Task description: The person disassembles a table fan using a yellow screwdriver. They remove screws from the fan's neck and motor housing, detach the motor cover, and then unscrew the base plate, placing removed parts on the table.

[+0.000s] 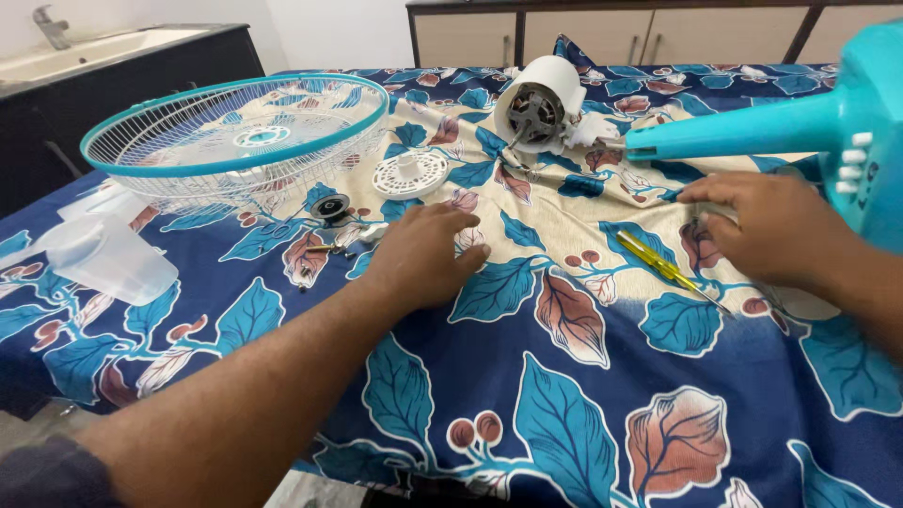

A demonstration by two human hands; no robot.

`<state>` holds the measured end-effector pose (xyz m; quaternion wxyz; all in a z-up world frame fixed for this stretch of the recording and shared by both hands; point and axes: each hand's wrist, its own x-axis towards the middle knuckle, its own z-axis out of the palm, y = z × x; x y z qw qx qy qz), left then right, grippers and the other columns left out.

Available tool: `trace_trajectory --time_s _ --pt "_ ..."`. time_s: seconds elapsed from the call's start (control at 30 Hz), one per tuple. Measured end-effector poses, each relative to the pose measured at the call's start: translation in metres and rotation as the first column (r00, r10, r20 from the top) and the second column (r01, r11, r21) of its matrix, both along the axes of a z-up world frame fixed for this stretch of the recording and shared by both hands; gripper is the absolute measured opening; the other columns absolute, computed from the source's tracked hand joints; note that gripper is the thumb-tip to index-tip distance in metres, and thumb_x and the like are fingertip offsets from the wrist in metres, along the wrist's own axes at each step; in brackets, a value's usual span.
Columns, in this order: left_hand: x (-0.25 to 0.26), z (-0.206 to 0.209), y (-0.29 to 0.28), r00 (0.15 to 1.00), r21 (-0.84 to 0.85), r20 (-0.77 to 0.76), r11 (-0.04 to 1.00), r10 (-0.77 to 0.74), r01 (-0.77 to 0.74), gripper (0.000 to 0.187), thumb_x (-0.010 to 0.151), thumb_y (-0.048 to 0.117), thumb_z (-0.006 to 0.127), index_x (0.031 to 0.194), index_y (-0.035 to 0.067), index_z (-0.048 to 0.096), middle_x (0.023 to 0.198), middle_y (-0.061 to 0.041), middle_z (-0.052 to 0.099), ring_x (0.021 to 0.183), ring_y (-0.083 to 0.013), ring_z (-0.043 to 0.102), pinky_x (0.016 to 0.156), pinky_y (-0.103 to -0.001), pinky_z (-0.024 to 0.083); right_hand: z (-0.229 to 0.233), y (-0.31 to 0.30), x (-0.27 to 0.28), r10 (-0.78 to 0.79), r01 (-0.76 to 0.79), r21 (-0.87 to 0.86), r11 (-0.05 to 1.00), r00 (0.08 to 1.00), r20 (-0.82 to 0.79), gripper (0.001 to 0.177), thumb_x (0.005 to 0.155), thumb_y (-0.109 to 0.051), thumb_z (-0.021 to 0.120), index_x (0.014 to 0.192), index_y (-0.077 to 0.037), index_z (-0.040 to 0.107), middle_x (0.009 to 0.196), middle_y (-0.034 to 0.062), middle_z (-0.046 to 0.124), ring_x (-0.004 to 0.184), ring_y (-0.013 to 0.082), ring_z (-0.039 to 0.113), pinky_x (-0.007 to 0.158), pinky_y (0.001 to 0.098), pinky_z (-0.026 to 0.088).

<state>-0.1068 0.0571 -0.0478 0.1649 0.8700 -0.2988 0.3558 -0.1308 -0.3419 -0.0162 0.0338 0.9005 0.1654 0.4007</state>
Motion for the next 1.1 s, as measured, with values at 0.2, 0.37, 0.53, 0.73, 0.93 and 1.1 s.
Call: trace_trajectory --time_s 0.2,0.37,0.53,0.73,0.93,1.1 --pt "-0.043 0.048 0.018 0.932 0.248 -0.326 0.966 0.159 -0.078 0.062 0.095 0.048 0.052 0.15 0.019 0.047 0.16 -0.016 0.036 0.149 -0.0451 0.025 0.117 -0.059 0.024 0.027 -0.029 -0.03 -0.242 0.272 0.0 0.962 0.858 -0.452 0.054 0.096 -0.049 0.057 0.143 -0.023 0.058 0.143 0.007 0.064 0.12 0.0291 0.069 0.107 0.0378 0.053" --pt "-0.065 0.089 0.021 0.804 0.376 -0.512 0.92 0.303 -0.107 0.07 0.099 0.062 0.035 0.16 0.03 0.029 0.17 -0.011 0.014 0.156 -0.0397 0.009 0.123 -0.06 0.01 0.035 -0.051 -0.044 0.001 0.033 0.048 0.998 0.813 -0.582 0.071 0.096 -0.052 0.045 0.159 -0.02 0.037 0.164 0.012 0.031 0.15 0.0299 0.029 0.119 0.039 0.024" --pt "-0.072 0.135 0.032 0.743 0.42 -0.573 0.902 0.346 -0.096 0.07 0.097 0.065 0.034 0.16 0.035 0.027 0.17 -0.008 0.015 0.157 -0.037 0.009 0.123 -0.06 0.011 0.07 -0.046 -0.063 0.052 0.054 0.137 0.989 0.741 -0.669 0.066 0.097 -0.053 0.038 0.157 -0.025 0.038 0.165 0.0088 0.032 0.152 0.0267 0.029 0.122 0.0386 0.023" --pt "-0.068 0.185 0.035 0.757 0.345 -0.598 0.937 0.263 -0.053 0.065 0.095 0.063 0.045 0.15 0.029 0.046 0.162 -0.012 0.032 0.15 -0.036 0.027 0.119 -0.057 0.021 0.137 -0.025 -0.084 -0.068 0.247 0.122 0.961 0.64 -0.765 0.063 0.1 -0.057 0.04 0.158 -0.032 0.049 0.153 0.0064 0.053 0.131 0.0279 0.054 0.111 0.0387 0.043" --pt "-0.069 0.239 0.053 0.837 -0.089 -0.547 0.992 0.028 -0.091 0.043 0.091 0.046 0.065 0.114 0.011 0.077 0.112 -0.018 0.076 0.108 -0.0336 0.072 0.096 -0.04 0.052 0.185 -0.007 -0.11 -0.13 0.246 0.122 0.962 0.8 -0.586 0.052 0.1 -0.051 0.05 0.136 -0.016 0.066 0.127 0.014 0.073 0.115 0.0317 0.069 0.101 0.0418 0.053" --pt "-0.07 0.245 0.104 0.617 0.019 -0.619 0.794 0.486 -0.607 0.047 0.09 0.046 0.059 0.126 0.019 0.074 0.117 -0.014 0.075 0.118 -0.0332 0.067 0.106 -0.049 0.047 0.189 0.001 -0.112 -0.135 0.231 0.076 0.97 0.772 -0.621 0.053 0.095 -0.053 0.057 0.139 -0.023 0.062 0.136 0.0111 0.067 0.125 0.0271 0.065 0.107 0.0403 0.05"
